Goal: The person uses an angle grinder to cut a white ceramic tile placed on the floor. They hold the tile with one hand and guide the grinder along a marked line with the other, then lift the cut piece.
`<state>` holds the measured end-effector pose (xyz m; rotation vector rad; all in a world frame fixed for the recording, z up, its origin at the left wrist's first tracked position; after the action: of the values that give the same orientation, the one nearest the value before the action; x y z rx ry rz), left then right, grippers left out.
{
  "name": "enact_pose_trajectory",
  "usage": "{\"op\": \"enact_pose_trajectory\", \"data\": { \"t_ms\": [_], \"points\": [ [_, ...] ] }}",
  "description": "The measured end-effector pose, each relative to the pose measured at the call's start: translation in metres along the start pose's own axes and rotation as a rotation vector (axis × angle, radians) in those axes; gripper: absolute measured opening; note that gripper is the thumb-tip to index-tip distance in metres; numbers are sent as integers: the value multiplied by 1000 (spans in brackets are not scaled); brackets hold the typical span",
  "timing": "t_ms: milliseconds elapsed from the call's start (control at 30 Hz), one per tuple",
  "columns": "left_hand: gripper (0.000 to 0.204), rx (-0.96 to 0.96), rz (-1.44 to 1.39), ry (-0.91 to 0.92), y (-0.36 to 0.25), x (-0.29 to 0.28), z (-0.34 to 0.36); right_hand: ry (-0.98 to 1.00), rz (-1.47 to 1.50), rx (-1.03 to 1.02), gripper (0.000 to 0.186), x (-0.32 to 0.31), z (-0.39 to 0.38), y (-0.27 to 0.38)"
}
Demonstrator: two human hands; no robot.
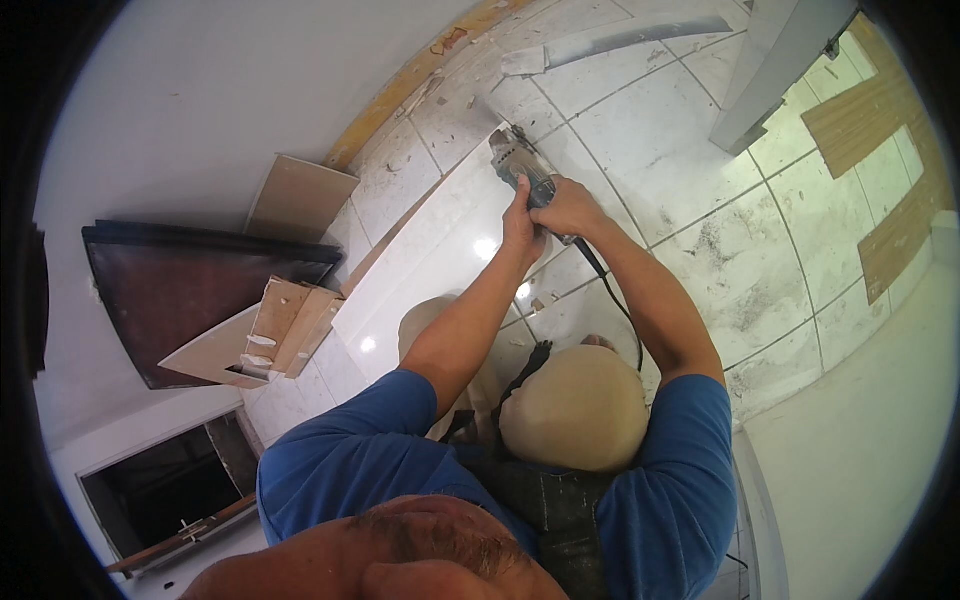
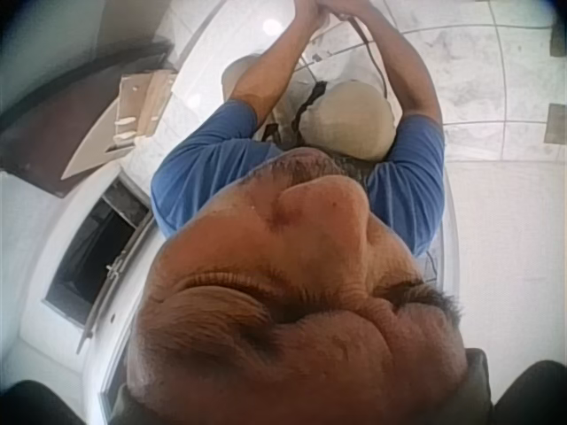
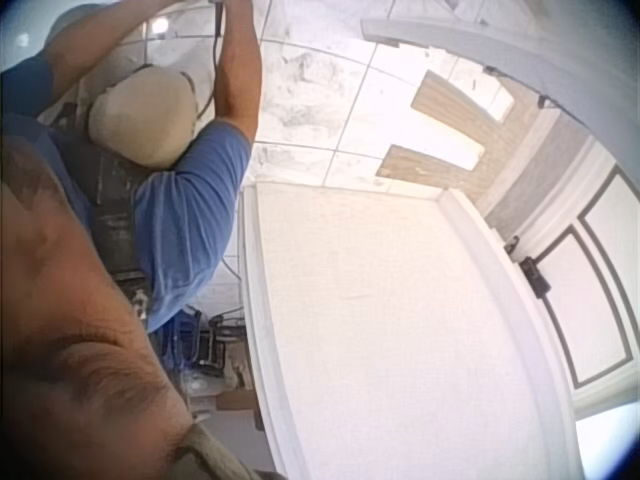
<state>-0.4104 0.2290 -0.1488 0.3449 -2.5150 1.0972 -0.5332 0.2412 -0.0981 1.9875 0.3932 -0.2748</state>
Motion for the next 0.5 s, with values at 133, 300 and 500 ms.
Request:
{"op": "enact_pose_trajectory", "data": {
  "t_ms": [133,300,500],
  "points": [
    [55,-9,4,-1,1,0,-1,5,17,-7,58,-2,-4,3],
    [53,-14,8,5,2,0,-2,6,6,4,59,-3,-7,3],
    [50,-17,-42,14,4,0,-4,-8,-2,1,61,-2,-7,-1]
  ]
}}
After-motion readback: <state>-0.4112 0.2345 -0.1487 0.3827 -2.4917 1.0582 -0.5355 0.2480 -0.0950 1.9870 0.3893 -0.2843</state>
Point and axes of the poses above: each hand's wrist, its own z-axis towards the middle knuckle, its own x-axis out of the palm, y = z × x, the point moved 6 cm from there along z, towards the middle knuckle, and after that the axes turned 2 degrees about -x, right-handed, at the moved point
